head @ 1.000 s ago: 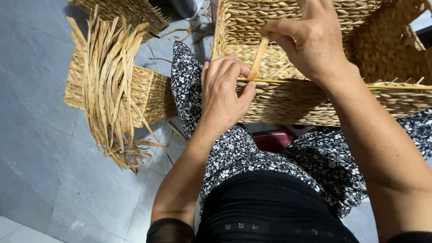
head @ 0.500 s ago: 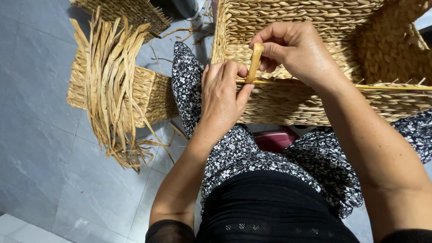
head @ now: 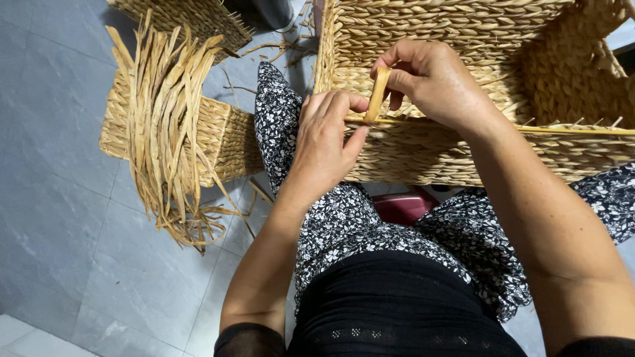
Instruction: The person sits on the floor with a woven water-hyacinth basket on their lap and weaves a flat wooden strip along the basket's rim, tucking and tightening the strip around the edge and working it along the rim to secure the border.
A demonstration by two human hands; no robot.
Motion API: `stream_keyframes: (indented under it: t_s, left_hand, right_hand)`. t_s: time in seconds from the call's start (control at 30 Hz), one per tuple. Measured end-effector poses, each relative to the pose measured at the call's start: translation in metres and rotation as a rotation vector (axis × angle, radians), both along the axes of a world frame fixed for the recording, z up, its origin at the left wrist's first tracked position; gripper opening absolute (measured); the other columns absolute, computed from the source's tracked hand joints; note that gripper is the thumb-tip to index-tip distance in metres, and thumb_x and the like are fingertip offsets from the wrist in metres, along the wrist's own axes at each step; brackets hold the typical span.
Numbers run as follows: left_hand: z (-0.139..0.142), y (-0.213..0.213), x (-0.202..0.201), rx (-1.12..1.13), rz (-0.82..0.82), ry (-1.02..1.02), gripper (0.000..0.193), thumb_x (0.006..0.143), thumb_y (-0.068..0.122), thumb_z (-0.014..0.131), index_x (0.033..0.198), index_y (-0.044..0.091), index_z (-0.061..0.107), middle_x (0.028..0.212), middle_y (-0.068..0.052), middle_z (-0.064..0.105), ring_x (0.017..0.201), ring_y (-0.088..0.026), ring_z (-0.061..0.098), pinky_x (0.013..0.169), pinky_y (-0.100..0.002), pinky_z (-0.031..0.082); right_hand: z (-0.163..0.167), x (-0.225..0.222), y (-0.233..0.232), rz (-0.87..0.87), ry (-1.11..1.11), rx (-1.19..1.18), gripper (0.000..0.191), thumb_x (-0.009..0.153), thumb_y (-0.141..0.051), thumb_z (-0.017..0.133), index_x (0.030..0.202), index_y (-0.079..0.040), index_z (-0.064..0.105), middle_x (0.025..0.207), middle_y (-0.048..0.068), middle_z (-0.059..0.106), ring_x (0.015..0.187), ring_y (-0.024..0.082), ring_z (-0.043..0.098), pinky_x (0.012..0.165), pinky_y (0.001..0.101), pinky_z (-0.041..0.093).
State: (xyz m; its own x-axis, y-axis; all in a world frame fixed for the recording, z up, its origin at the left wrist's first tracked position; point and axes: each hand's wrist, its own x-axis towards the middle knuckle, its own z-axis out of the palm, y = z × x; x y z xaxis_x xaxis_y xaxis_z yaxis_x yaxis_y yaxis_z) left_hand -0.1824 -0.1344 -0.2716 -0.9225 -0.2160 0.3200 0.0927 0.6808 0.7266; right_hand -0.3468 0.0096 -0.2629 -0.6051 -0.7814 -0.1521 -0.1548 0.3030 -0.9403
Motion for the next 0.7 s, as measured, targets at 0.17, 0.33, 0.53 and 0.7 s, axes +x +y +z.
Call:
stream_keyframes:
  t_s: [0.17, 0.33, 0.53, 0.7]
  left_hand:
    - [0.002, -0.010, -0.002, 0.048, -0.027, 0.075, 0.017, 0.095, 0.016, 0.074, 0.107, 0.010, 0.065, 0.113, -0.009, 0.067, 0.115, -0.031, 0.061, 0.104, -0.044, 0.045]
    - [0.012, -0.004, -0.022, 0.076, 0.065, 0.069, 0.012, 0.093, 0.020, 0.073, 0.098, 0.010, 0.067, 0.099, -0.006, 0.069, 0.101, -0.029, 0.064, 0.095, -0.044, 0.048]
    - [0.041, -0.007, -0.005, 0.002, 0.065, 0.129, 0.015, 0.092, 0.025, 0.072, 0.103, 0.015, 0.067, 0.108, -0.003, 0.069, 0.115, -0.027, 0.062, 0.109, -0.046, 0.041]
    - [0.045, 0.032, 0.036, 0.019, 0.104, 0.077, 0.017, 0.093, 0.027, 0.072, 0.103, 0.014, 0.068, 0.105, -0.004, 0.067, 0.112, -0.027, 0.060, 0.105, -0.043, 0.043]
  right_hand:
    - [0.006, -0.003, 0.001, 0.055, -0.008, 0.047, 0.017, 0.102, -0.009, 0.063, 0.114, 0.002, 0.068, 0.092, 0.006, 0.074, 0.078, 0.011, 0.068, 0.069, 0.0266, 0.057]
    - [0.026, -0.014, 0.007, -0.012, -0.015, 0.101, 0.018, 0.100, -0.013, 0.062, 0.109, 0.000, 0.070, 0.090, 0.003, 0.071, 0.079, 0.010, 0.065, 0.072, 0.0271, 0.053]
    - [0.034, -0.001, -0.013, -0.029, -0.148, 0.065, 0.020, 0.100, -0.011, 0.059, 0.115, -0.002, 0.069, 0.091, 0.005, 0.069, 0.079, 0.013, 0.061, 0.072, 0.0287, 0.050]
    - [0.030, 0.035, 0.016, 0.062, -0.059, 0.038, 0.020, 0.098, -0.010, 0.061, 0.111, 0.001, 0.070, 0.098, 0.006, 0.072, 0.087, 0.012, 0.063, 0.080, 0.0266, 0.050]
